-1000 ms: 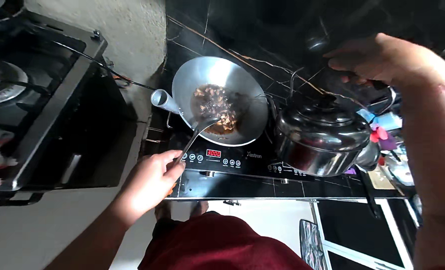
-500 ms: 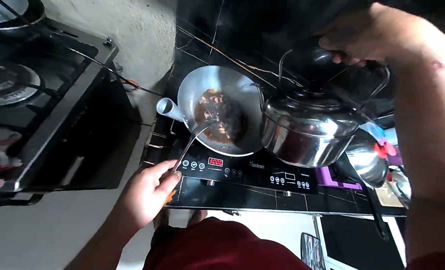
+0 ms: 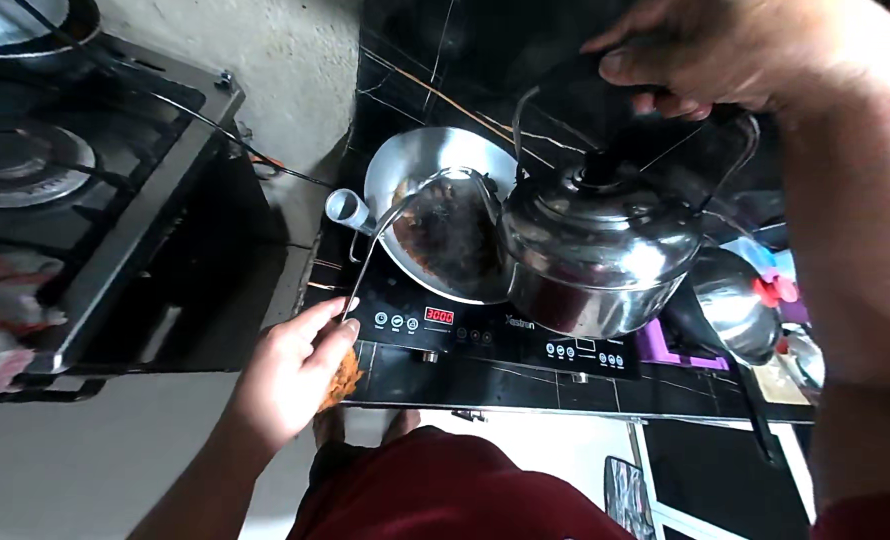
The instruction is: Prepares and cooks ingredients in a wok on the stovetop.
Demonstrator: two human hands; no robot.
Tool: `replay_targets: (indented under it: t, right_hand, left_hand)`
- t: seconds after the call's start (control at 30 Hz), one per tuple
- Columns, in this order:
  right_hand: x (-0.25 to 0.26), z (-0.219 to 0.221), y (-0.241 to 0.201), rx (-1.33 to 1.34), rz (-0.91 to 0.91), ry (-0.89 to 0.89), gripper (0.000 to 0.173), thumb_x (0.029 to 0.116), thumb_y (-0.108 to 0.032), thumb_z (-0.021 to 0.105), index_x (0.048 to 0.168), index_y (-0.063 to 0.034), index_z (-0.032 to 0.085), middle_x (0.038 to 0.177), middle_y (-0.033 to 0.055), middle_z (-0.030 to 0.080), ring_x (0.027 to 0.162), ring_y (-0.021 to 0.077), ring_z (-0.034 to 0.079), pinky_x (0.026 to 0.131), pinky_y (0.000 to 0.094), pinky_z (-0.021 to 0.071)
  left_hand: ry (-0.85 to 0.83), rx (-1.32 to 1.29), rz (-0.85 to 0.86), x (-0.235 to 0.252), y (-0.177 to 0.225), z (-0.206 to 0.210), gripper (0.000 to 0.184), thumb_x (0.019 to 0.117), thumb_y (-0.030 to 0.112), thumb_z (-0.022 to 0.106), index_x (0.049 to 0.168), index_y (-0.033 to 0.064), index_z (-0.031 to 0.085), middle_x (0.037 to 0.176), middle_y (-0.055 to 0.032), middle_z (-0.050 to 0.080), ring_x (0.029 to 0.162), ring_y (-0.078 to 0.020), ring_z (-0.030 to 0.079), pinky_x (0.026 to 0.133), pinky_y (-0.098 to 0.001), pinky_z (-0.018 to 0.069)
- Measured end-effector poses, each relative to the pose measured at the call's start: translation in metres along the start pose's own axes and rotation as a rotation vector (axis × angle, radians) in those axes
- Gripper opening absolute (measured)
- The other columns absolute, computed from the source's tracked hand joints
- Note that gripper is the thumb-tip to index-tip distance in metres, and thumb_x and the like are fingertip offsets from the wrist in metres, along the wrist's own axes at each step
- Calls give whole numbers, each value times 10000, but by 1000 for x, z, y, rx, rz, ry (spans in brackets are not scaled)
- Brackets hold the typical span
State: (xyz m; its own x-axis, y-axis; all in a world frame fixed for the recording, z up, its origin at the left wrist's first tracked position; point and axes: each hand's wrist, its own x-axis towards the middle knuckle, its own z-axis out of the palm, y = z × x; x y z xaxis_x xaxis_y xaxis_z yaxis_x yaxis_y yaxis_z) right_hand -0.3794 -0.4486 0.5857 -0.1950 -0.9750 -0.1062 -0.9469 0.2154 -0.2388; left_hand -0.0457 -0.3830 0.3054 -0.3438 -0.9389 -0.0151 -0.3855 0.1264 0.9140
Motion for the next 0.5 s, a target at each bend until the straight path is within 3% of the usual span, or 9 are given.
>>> replay_targets:
  t: [0.3,0.43,0.5]
  right_hand:
    - [-36,-3,5,14,-41,-73,257,1055,-245,576,1287,-249,687,703,-38,569,421,30,413,369,187,351]
    - [-54,-5,17,26,-65,-96,265,1050,-260,584,1288,-266,699,687,-34,596,408,42,421,357,200,356]
    - [-64,-5,23,14,-69,-102,260,1052,-257,580,1281,-259,702,702,-31,618,415,44,450,355,201,372]
  left_hand:
    - [-18,20,60,6,4,3,307,975,218,622,1234,74,700,864,8,692,700,4,595,660,-213,513]
    - [-47,33,46,7,4,9,283,1006,232,602,1242,114,704,940,1,723,770,-41,642,708,-305,545]
    - [-72,35,38,9,6,12,300,1022,224,572,1267,104,698,923,-21,713,740,-67,624,690,-330,535]
